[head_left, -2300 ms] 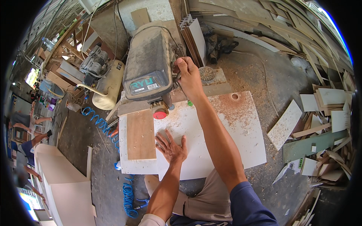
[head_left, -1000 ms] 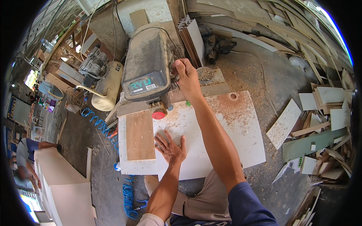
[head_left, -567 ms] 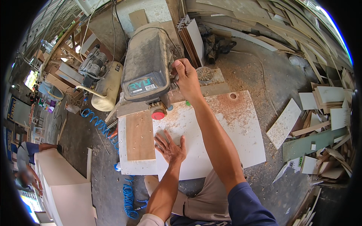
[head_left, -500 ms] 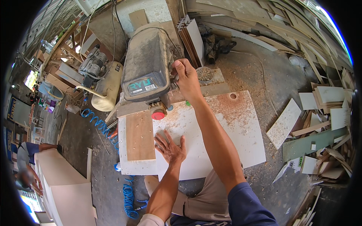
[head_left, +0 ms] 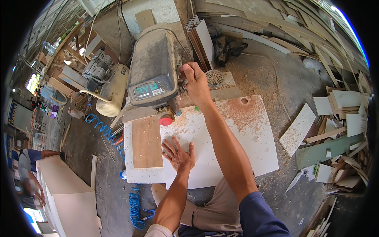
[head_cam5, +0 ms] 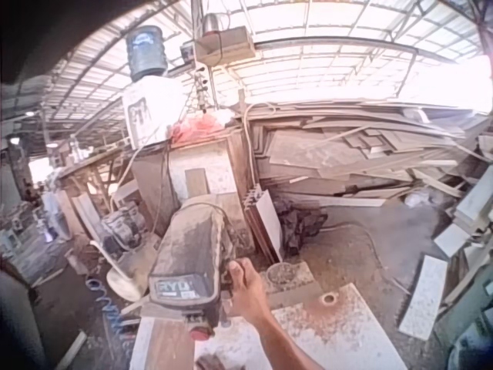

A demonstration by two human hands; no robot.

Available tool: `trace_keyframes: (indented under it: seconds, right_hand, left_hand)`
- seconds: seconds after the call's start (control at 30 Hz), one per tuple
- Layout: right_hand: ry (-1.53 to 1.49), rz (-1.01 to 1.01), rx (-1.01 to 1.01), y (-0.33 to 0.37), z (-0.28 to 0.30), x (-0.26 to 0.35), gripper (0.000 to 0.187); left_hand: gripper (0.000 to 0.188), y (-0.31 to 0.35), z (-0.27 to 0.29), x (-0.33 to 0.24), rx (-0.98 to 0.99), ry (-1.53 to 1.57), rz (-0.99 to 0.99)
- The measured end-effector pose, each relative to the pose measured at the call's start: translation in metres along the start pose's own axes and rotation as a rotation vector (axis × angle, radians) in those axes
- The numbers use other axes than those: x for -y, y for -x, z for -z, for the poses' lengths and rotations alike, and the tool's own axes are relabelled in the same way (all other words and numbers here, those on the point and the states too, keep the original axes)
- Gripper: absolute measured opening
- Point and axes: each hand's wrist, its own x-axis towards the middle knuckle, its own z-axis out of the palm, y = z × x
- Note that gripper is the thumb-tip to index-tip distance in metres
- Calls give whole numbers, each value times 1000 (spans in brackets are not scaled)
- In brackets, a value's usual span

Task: The person positions a white board under a boring machine, operates a lever to drill a hole, and clears the sawdust with an air blower.

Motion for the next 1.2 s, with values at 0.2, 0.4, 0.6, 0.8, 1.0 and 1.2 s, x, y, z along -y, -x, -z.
trace_keyframes:
  seconds: [0.2, 0.4, 0.6, 0.8, 1.0, 1.2]
  right_hand:
    - [-14, 36, -5, 0, 0, -4, 39]
    - [-20, 34, -5, 1, 0, -5, 38]
    - [-15, 30, 0, 1, 0, -3, 38]
    - [-20, 34, 3, 3, 2, -3, 38]
    - [-30, 24, 13, 4, 2, -2, 38]
    - [11, 5, 51, 6, 6, -4, 36]
  left_hand:
    - [96, 0, -1, 0, 5, -1, 5]
    - [96, -1, -2, 0, -3, 7, 2]
    - [98, -2, -8, 3, -49, -4, -12]
    - [95, 0, -2, 0, -2, 11, -3]
    - [96, 0, -2, 0, -8, 9, -2]
    - [96, 1, -1, 0, -5, 7, -2]
